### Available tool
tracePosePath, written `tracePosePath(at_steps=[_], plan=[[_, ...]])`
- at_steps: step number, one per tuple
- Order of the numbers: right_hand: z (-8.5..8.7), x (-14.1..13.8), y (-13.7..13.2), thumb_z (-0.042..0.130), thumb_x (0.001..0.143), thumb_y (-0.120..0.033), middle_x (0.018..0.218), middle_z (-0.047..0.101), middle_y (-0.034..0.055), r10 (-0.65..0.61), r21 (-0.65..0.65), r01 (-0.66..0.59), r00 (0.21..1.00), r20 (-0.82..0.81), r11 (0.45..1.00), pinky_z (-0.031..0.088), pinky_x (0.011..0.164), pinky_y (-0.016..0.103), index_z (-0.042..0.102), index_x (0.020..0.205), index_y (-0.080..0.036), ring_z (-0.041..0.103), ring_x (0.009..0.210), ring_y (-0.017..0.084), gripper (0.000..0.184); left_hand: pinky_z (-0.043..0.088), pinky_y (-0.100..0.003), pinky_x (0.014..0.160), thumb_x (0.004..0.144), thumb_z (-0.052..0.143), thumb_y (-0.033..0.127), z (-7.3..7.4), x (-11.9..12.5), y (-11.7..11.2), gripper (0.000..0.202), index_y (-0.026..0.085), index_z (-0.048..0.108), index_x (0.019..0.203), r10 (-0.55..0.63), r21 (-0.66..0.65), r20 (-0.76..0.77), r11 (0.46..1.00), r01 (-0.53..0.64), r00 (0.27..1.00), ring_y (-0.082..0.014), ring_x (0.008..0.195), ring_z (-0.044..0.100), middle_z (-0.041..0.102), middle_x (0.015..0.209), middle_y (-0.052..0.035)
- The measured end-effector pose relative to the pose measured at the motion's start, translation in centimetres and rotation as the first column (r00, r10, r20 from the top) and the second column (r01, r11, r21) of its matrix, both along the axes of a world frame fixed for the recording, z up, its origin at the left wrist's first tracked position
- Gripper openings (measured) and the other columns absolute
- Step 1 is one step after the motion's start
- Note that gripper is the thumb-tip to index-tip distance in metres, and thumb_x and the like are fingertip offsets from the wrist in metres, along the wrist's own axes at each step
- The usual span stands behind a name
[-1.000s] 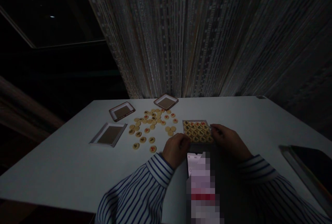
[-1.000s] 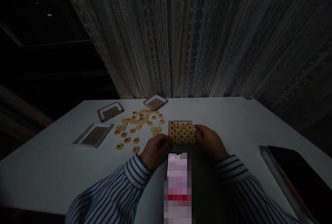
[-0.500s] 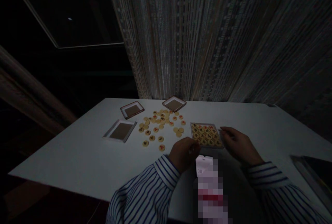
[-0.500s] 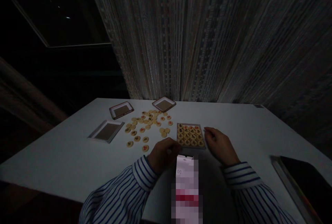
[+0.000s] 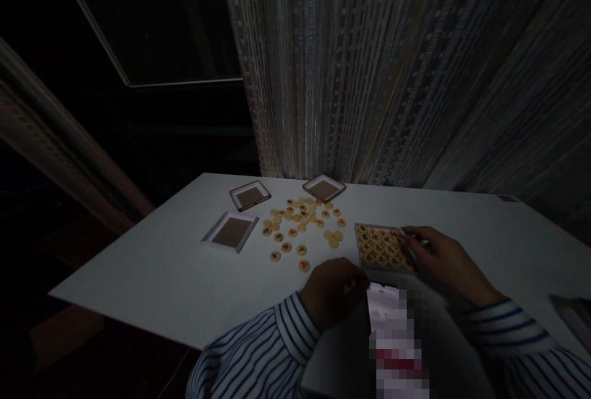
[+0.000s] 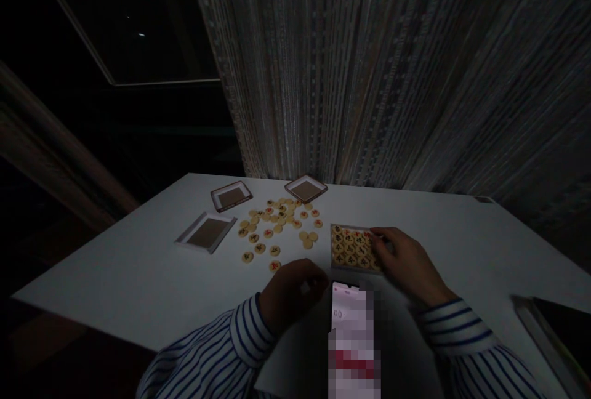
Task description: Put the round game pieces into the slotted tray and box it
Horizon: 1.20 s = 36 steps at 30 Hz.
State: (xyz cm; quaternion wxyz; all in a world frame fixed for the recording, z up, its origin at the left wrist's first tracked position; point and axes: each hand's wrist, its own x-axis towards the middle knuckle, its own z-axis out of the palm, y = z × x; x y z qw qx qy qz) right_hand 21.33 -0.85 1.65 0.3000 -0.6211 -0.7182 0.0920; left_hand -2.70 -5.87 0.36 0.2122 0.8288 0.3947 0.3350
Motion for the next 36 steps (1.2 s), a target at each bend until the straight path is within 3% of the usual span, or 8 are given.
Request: tracePosePath(at_steps=[9,17,22,27,36], plan=[[2.6,-2.6,3.0,0.040,0.082,-0.034,0.098,0.067,0.0091,0.119,-0.023,-0.117,0.959,0.258,0.993,0.045,0.079,0.033,0.064,0.100,-0.015,0.061,0.088,0.022,0.036,0.044,-0.024,0.066,0.081,0.050,0.023,2.9,-4.1,2.9,0.015,0.017,0.064,0.085,0.130,0.017,-0.107,0.992,-0.129,0.986,-0.0135,0.070,0.058,0.065,0.079,-0.0037],[3.3,-5.5,6.9,0.038,0.084,-0.029,0.096,0.067,0.0096,0.254,-0.094,-0.237,0.865,0.433,0.967,0.043,0.075,0.030,0.066,0.094,-0.016,0.061,0.086,0.022,0.033,0.045,-0.026,0.071,0.081,0.049,0.031,4.4,-8.5,7.1,0.025,0.016,0.065,0.093,0.303,-0.033,-0.290,0.945,-0.326,0.908,-0.0165,0.078,0.060,0.067,0.092,-0.0061],[3.6,-7.7,9.0,0.039,0.083,-0.028,0.093,0.068,0.0095,0.298,-0.167,-0.246,0.810,0.505,0.955,0.041,0.068,0.028,0.066,0.092,-0.017,0.061,0.084,0.022,0.031,0.046,-0.027,0.073,0.081,0.047,0.035,5.2,-10.4,9.6,0.032,0.015,0.065,0.098,0.362,-0.051,-0.313,0.917,-0.396,0.878,-0.0181,0.081,0.061,0.067,0.096,-0.0076],[3.3,-9.6,11.2,0.040,0.082,-0.028,0.090,0.067,0.0100,0.296,-0.209,-0.215,0.786,0.542,0.954,0.037,0.061,0.027,0.065,0.086,-0.017,0.061,0.079,0.021,0.028,0.046,-0.028,0.077,0.079,0.049,0.036,5.6,-10.0,12.1,0.033,0.015,0.066,0.099,0.417,-0.052,-0.343,0.886,-0.460,0.842,-0.0188,0.080,0.063,0.069,0.093,-0.0078],[2.4,-12.0,14.7,0.044,0.081,-0.034,0.093,0.066,0.0080,0.307,-0.205,-0.232,0.797,0.521,0.951,0.036,0.061,0.026,0.063,0.094,-0.020,0.059,0.083,0.020,0.027,0.045,-0.027,0.076,0.081,0.047,0.028,3.7,-6.5,16.8,0.027,0.017,0.067,0.094,0.336,-0.010,-0.413,0.928,-0.373,0.847,-0.0200,0.088,0.063,0.070,0.091,-0.0087]])
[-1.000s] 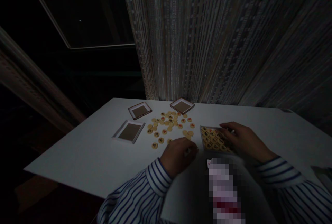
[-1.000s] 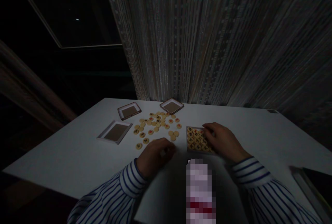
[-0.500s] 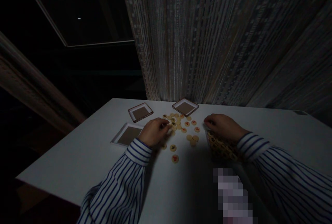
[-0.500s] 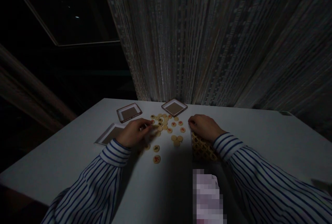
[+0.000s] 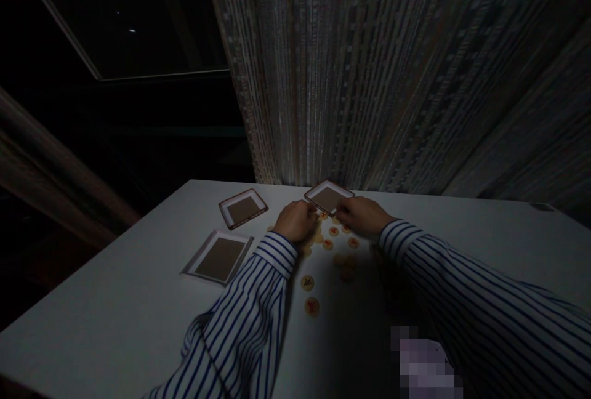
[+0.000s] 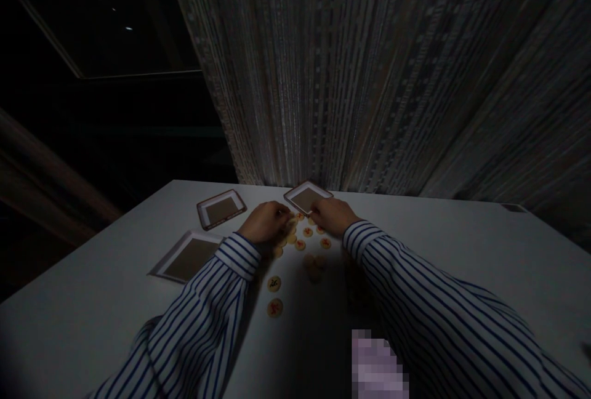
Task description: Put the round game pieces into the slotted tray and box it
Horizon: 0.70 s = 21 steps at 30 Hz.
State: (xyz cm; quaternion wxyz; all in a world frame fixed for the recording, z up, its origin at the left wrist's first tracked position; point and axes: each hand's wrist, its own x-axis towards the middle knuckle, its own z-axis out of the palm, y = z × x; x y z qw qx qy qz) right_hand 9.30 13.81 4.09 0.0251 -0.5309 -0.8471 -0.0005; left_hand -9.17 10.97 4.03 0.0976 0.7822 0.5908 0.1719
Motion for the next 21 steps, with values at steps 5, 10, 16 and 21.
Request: tracePosePath(at_steps=[5,10,16,21], plan=[[0.2,-0.4,1.1,0.042,0.082,-0.039,0.091,0.067,0.0067,0.045,-0.031,-0.045,0.999,0.007,0.999,0.035,0.059,0.026,0.065,0.092,-0.021,0.059,0.082,0.020,0.030,0.045,-0.029,0.079,0.080,0.046,0.023,-0.2,0.6,1.2,0.028,0.018,0.065,0.099,-0.038,-0.009,-0.035,0.999,0.038,0.999,-0.0216,0.092,0.062,0.069,0.095,-0.0097],[0.1,-0.3,1.5,0.043,0.081,-0.038,0.091,0.067,0.0085,0.053,-0.057,-0.050,0.998,0.040,0.997,0.036,0.060,0.026,0.067,0.091,-0.020,0.060,0.082,0.020,0.031,0.043,-0.027,0.082,0.080,0.047,0.023,-0.3,0.1,1.8,0.031,0.018,0.064,0.105,-0.020,-0.059,0.002,0.998,0.020,1.000,-0.0203,0.095,0.061,0.068,0.100,-0.0090],[-0.2,-0.3,1.7,0.041,0.081,-0.034,0.093,0.067,0.0091,0.045,-0.065,-0.041,0.997,0.065,0.997,0.037,0.061,0.027,0.067,0.092,-0.020,0.060,0.082,0.021,0.031,0.045,-0.027,0.082,0.080,0.049,0.028,0.0,-2.3,2.2,0.034,0.016,0.062,0.108,0.049,-0.093,0.066,0.995,-0.043,0.997,-0.0196,0.092,0.062,0.068,0.100,-0.0092],[-0.3,-0.7,1.7,0.040,0.081,-0.035,0.091,0.067,0.0094,0.050,-0.057,-0.046,0.996,0.076,0.997,0.038,0.061,0.028,0.067,0.090,-0.019,0.060,0.081,0.022,0.032,0.045,-0.025,0.084,0.080,0.048,0.024,0.5,-4.6,2.6,0.034,0.013,0.061,0.109,0.082,-0.127,0.075,0.989,-0.072,0.994,-0.0184,0.095,0.061,0.066,0.107,-0.0086]])
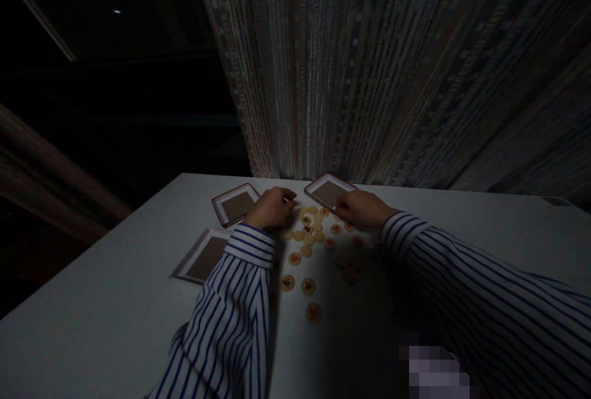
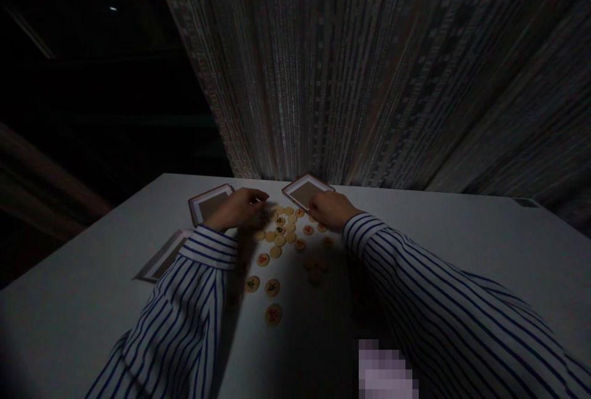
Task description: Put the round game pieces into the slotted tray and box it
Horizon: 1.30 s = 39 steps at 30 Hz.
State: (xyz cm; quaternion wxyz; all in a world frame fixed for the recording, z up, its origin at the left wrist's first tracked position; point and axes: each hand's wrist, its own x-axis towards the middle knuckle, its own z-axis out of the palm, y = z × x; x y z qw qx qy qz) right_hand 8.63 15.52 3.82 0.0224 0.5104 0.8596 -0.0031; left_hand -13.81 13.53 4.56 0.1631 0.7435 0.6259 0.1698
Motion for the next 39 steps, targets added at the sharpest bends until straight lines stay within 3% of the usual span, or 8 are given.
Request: tracePosePath(at_steps=[12,20,30,39], plan=[[0.0,-0.6,0.0,0.040,0.082,-0.033,0.089,0.067,0.0115,-0.036,0.006,0.036,0.998,0.043,0.999,0.038,0.060,0.028,0.065,0.089,-0.017,0.060,0.080,0.022,0.031,0.044,-0.023,0.083,0.080,0.048,0.021,1.5,-1.7,-0.8,0.031,0.011,0.062,0.106,0.004,-0.052,-0.117,0.999,-0.011,0.993,-0.0177,0.094,0.061,0.066,0.105,-0.0089],[0.6,-1.8,-0.6,0.039,0.083,-0.035,0.084,0.067,0.0088,0.040,0.019,-0.040,0.999,-0.022,0.999,0.035,0.057,0.027,0.065,0.084,-0.018,0.060,0.074,0.020,0.031,0.045,-0.021,0.075,0.078,0.048,0.018,2.0,-2.9,-1.4,0.025,0.015,0.065,0.097,-0.127,-0.143,-0.179,0.984,0.102,0.976,-0.0154,0.087,0.062,0.069,0.097,-0.0044],[1.1,-3.6,-1.9,0.044,0.081,-0.027,0.084,0.067,0.0047,0.161,-0.030,-0.171,0.965,-0.206,0.985,0.034,0.058,0.023,0.063,0.086,-0.019,0.058,0.072,0.015,0.022,0.043,-0.027,0.085,0.078,0.048,0.022,0.5,-4.1,-3.0,0.031,0.016,0.061,0.106,-0.136,-0.025,-0.163,0.991,0.133,0.977,-0.0192,0.099,0.059,0.065,0.106,-0.0080],[0.6,-4.9,-2.4,0.042,0.081,-0.026,0.085,0.068,0.0057,0.192,-0.050,-0.204,0.966,-0.176,0.978,0.035,0.061,0.024,0.064,0.088,-0.020,0.059,0.073,0.016,0.024,0.040,-0.029,0.091,0.077,0.052,0.029,-1.0,-4.1,-4.1,0.034,0.020,0.059,0.109,-0.127,0.014,-0.121,0.992,0.129,0.984,-0.0209,0.107,0.054,0.062,0.113,-0.0073]])
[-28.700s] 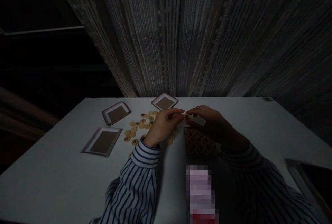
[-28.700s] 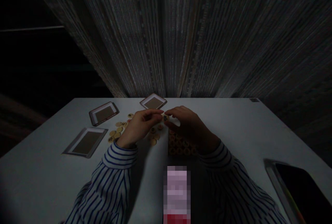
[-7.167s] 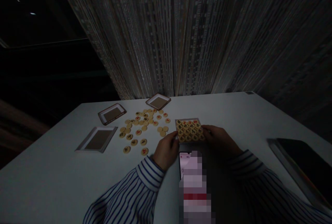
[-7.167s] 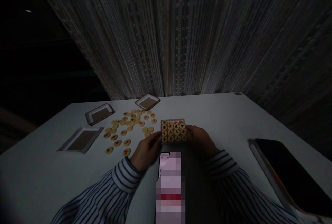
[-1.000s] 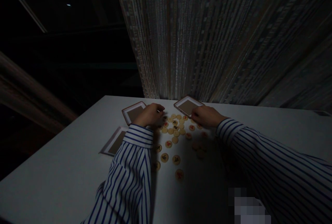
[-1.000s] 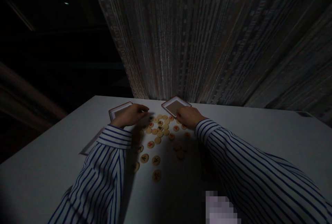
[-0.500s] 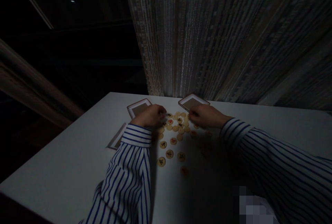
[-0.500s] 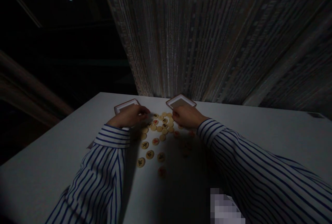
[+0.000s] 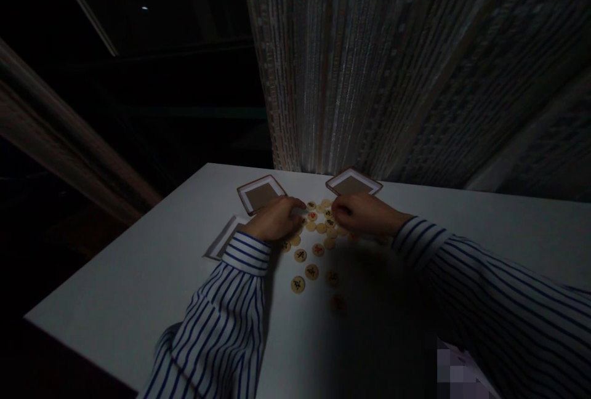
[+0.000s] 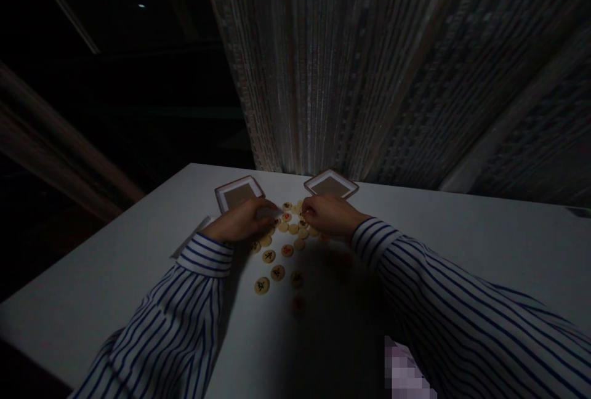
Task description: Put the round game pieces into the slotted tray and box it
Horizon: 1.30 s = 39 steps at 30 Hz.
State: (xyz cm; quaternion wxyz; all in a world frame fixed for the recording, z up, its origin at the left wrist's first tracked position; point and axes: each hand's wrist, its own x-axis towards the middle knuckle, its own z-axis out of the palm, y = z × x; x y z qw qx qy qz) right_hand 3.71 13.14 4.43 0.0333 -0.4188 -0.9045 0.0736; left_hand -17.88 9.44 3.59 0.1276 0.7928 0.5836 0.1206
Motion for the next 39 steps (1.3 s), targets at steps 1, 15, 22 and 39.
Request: tracePosePath(at_steps=[1,15,22,39], plan=[[0.0,-0.2,-0.1,0.042,0.081,-0.026,0.085,0.068,0.0055,0.002,-0.002,-0.002,1.000,-0.001,1.000,0.035,0.061,0.024,0.064,0.088,-0.020,0.059,0.073,0.016,0.024,0.040,-0.029,0.091,0.077,0.052,0.029,-0.1,0.1,0.0,0.034,0.020,0.059,0.110,-0.004,0.003,-0.013,1.000,0.004,1.000,-0.0214,0.107,0.054,0.061,0.113,-0.0078],[-0.6,-1.6,-0.4,0.042,0.081,-0.027,0.089,0.068,0.0054,0.042,-0.013,-0.042,0.999,0.008,0.999,0.035,0.061,0.024,0.063,0.090,-0.020,0.060,0.078,0.017,0.024,0.039,-0.029,0.090,0.075,0.052,0.027,-1.4,1.1,0.8,0.033,0.022,0.062,0.107,-0.040,0.014,-0.169,0.999,0.043,0.985,-0.0212,0.102,0.057,0.066,0.104,-0.0069],[-1.0,-1.5,-0.3,0.041,0.081,-0.026,0.088,0.068,0.0052,0.059,0.006,-0.059,0.998,-0.005,0.998,0.036,0.061,0.025,0.063,0.088,-0.020,0.059,0.076,0.017,0.024,0.043,-0.028,0.083,0.075,0.051,0.027,-1.6,1.3,0.9,0.030,0.022,0.064,0.103,-0.022,0.021,-0.180,0.999,0.026,0.983,-0.0210,0.094,0.060,0.069,0.097,-0.0061],[-0.4,-0.6,-0.4,0.043,0.081,-0.028,0.085,0.068,0.0060,0.021,-0.005,-0.021,0.998,-0.052,1.000,0.037,0.061,0.025,0.064,0.088,-0.019,0.060,0.074,0.018,0.025,0.044,-0.032,0.082,0.075,0.054,0.033,-0.3,0.5,0.6,0.033,0.019,0.059,0.105,0.039,0.168,0.040,0.985,-0.045,0.998,-0.0225,0.092,0.061,0.068,0.097,-0.0064]])
